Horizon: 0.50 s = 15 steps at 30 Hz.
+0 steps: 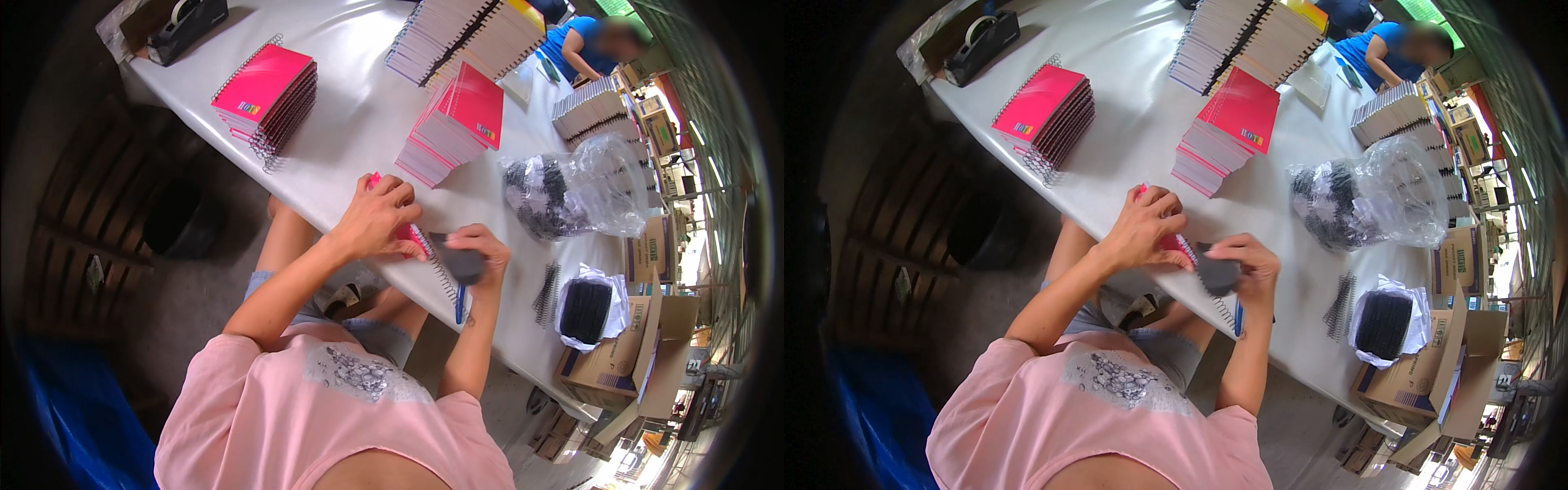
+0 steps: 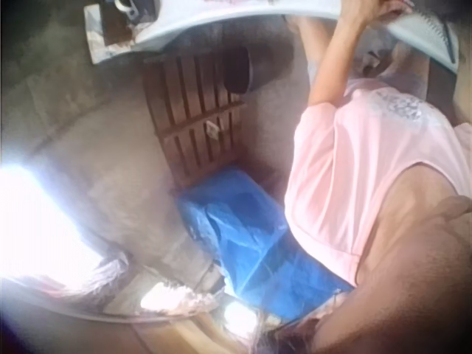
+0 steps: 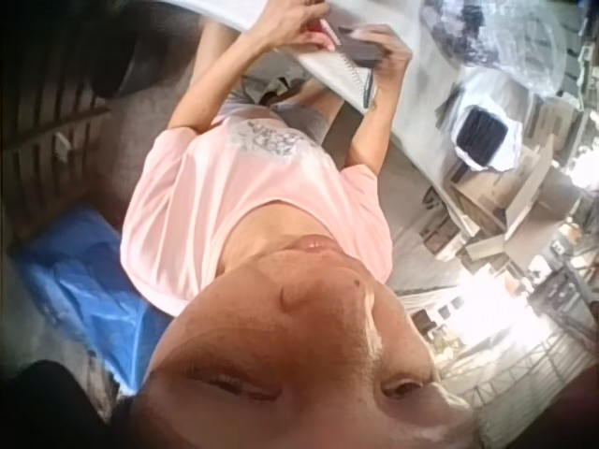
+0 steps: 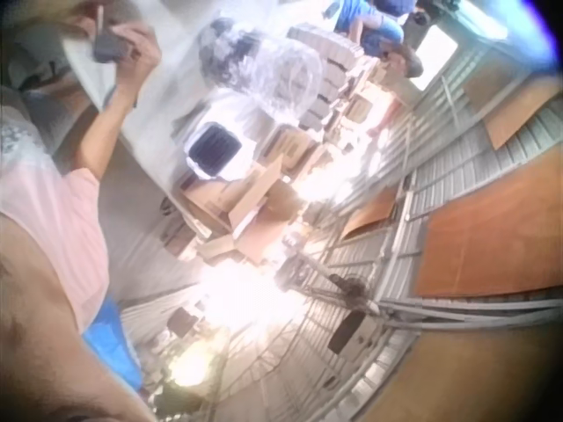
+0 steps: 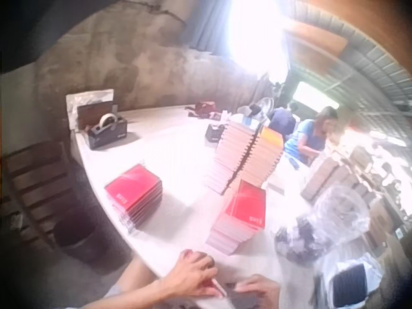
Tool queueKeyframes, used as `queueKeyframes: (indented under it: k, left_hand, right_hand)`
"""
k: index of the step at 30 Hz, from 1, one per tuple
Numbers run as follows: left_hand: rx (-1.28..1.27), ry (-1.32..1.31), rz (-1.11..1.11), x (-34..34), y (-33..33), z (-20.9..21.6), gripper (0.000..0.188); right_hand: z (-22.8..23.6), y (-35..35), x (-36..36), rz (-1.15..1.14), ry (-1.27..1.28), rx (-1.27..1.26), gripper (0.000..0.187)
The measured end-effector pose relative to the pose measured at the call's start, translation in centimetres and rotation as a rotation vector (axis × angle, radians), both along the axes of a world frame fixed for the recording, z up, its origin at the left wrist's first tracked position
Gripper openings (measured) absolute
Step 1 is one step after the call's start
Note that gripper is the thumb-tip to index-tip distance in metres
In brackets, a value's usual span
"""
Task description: The person processes small notebooks by trimming or adjusting the spiral wire with pliers and stacking them on a table.
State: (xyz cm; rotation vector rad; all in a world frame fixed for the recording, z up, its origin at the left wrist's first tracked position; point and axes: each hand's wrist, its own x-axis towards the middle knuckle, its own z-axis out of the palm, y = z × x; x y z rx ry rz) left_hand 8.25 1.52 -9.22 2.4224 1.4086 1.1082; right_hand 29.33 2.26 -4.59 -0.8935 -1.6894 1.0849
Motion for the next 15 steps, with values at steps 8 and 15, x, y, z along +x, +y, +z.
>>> queueKeyframes:
  k: [8, 15]
  left_hand:
    - [-0.044, -0.152, -0.023, -0.3, -0.2, -0.2, 0.058]
    - [-0.081, -0.529, -0.051, -0.8, 0.9, -2.9, 0.063]
  right_hand:
    - [0.0, 0.0, -1.1, 0.038, 0.128, -0.033, 0.027]
    - [0.4, 0.3, -1.8, 0.084, -0.065, -0.024, 0.027]
